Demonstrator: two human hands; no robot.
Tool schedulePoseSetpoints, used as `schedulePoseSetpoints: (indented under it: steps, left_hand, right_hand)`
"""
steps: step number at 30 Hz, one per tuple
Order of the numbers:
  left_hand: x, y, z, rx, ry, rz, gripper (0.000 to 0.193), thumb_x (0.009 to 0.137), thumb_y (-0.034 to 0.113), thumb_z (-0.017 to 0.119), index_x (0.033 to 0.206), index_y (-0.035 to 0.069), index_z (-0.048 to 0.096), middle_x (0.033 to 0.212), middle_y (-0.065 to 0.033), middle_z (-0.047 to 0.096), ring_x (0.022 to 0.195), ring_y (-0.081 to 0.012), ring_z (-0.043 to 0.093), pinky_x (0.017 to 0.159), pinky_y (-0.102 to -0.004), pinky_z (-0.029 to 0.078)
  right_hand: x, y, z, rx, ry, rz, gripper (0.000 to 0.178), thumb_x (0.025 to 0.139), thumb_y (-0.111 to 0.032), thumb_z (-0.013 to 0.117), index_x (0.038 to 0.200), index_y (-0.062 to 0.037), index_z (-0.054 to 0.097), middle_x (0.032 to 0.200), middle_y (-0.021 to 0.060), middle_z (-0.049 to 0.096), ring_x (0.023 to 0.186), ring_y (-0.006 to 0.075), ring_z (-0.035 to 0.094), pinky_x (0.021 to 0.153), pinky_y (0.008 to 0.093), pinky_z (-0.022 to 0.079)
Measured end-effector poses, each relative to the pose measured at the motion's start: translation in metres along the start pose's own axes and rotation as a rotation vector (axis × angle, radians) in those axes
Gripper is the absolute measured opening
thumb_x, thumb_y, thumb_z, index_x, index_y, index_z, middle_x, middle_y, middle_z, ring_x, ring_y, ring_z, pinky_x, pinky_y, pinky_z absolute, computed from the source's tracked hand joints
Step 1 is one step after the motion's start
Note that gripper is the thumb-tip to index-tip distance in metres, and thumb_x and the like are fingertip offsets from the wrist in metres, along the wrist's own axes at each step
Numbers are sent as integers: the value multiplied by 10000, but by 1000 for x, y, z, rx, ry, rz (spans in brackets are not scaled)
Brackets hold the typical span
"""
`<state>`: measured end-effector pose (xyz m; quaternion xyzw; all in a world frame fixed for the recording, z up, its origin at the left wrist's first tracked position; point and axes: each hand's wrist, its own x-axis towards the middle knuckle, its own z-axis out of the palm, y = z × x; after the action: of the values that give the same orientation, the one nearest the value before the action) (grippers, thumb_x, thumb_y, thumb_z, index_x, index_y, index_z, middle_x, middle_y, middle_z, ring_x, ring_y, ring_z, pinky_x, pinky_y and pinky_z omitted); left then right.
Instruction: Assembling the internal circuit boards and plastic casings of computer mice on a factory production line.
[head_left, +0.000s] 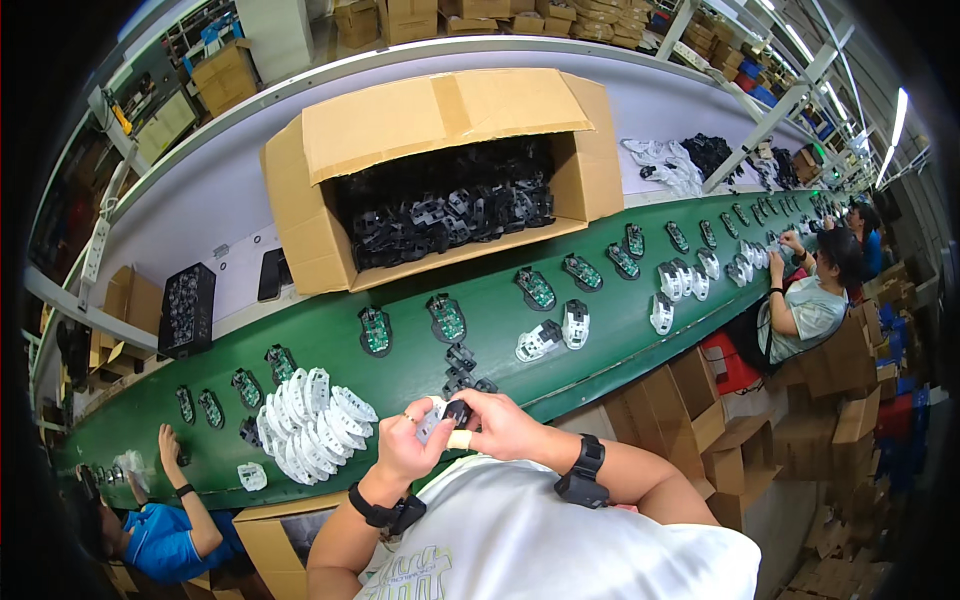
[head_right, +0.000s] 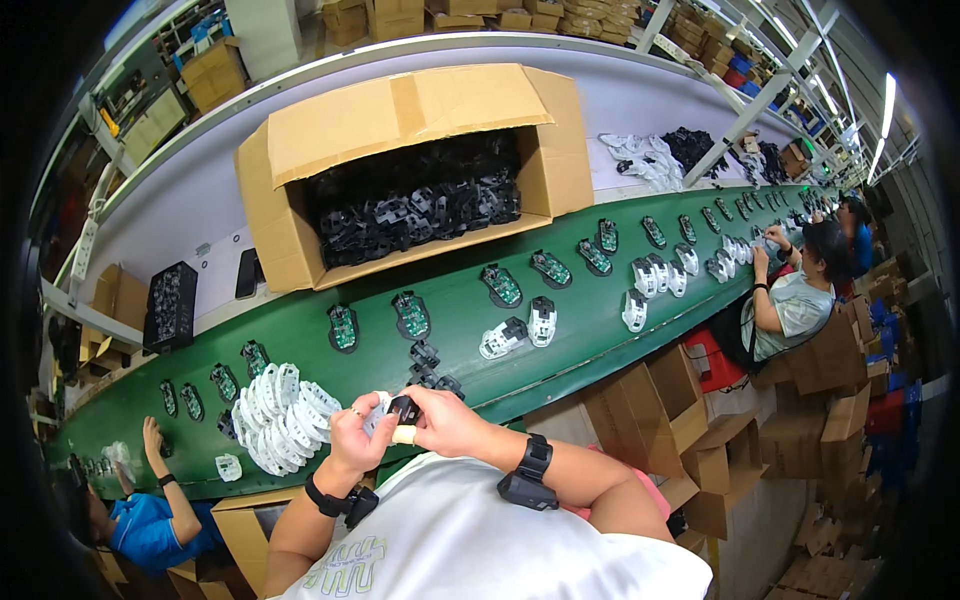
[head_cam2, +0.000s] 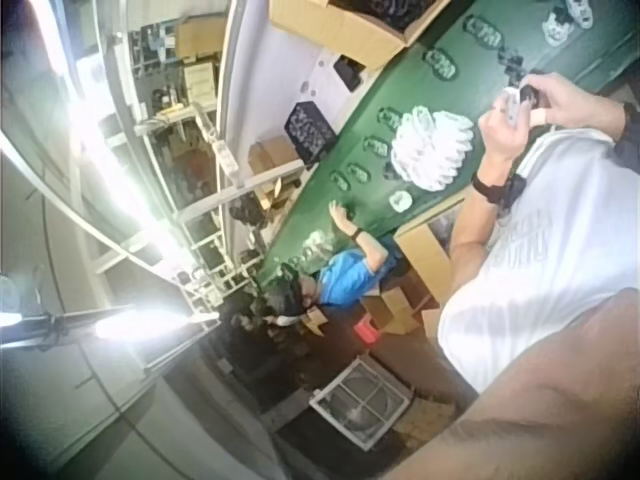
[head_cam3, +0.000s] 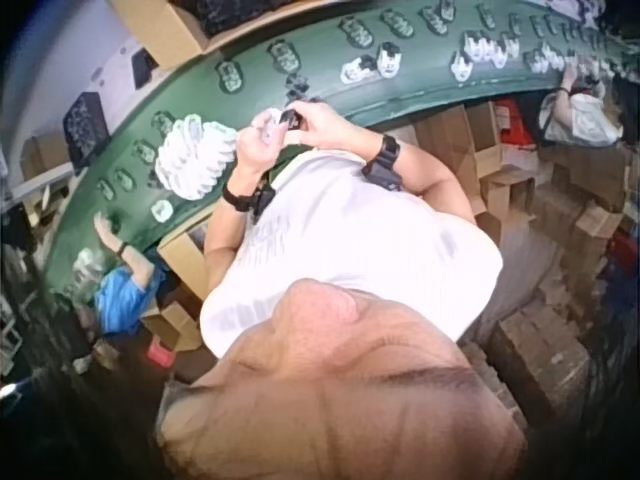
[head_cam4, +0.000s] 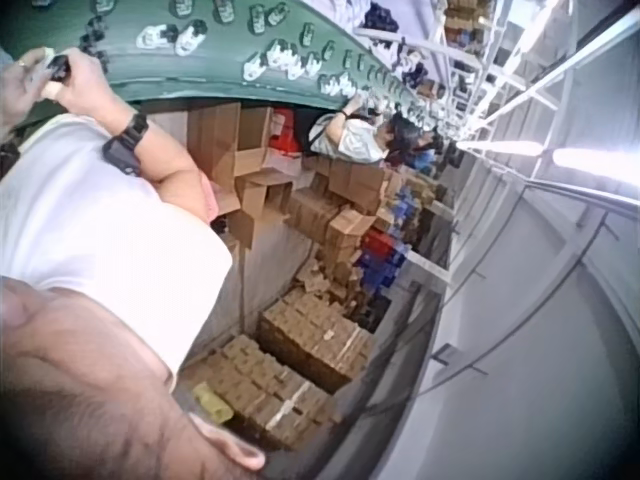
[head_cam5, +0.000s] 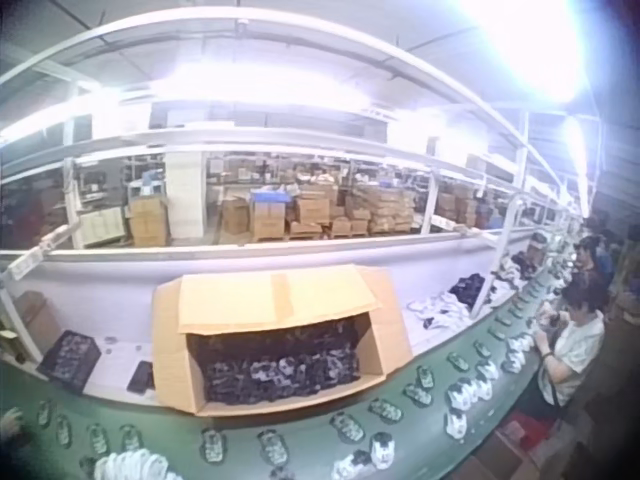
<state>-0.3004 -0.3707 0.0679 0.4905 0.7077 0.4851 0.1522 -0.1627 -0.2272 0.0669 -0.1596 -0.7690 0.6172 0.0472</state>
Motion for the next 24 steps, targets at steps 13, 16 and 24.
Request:
schedulePoseSetpoints:
  steps: [13,16,24]
  left_hand:
    - [-13,-82,31,-345,-1,-493,338,994,274,591,814,-7,643,664,-90,582,664,-161,536,648,-354,444]
    - [2,-85,26,41,-118,-330,338,944,335,642,946,-1,677,911,-173,670,911,-290,618,844,-412,468]
    - [-27,-164,-36,1035,-331,-245,493,738,331,766,1159,79,709,1323,-190,566,1330,-375,434,1132,-561,285]
  right_hand:
    - [11,65,31,546,89,189,240,953,-106,680,1143,42,673,971,51,704,851,100,645,737,271,544]
    - [28,118,-5,152,325,95,246,873,-1,598,1108,-5,668,953,55,698,832,128,641,719,283,533]
    - [86,212,-128,-37,522,476,220,911,-161,606,966,17,724,797,119,704,738,240,650,680,386,509]
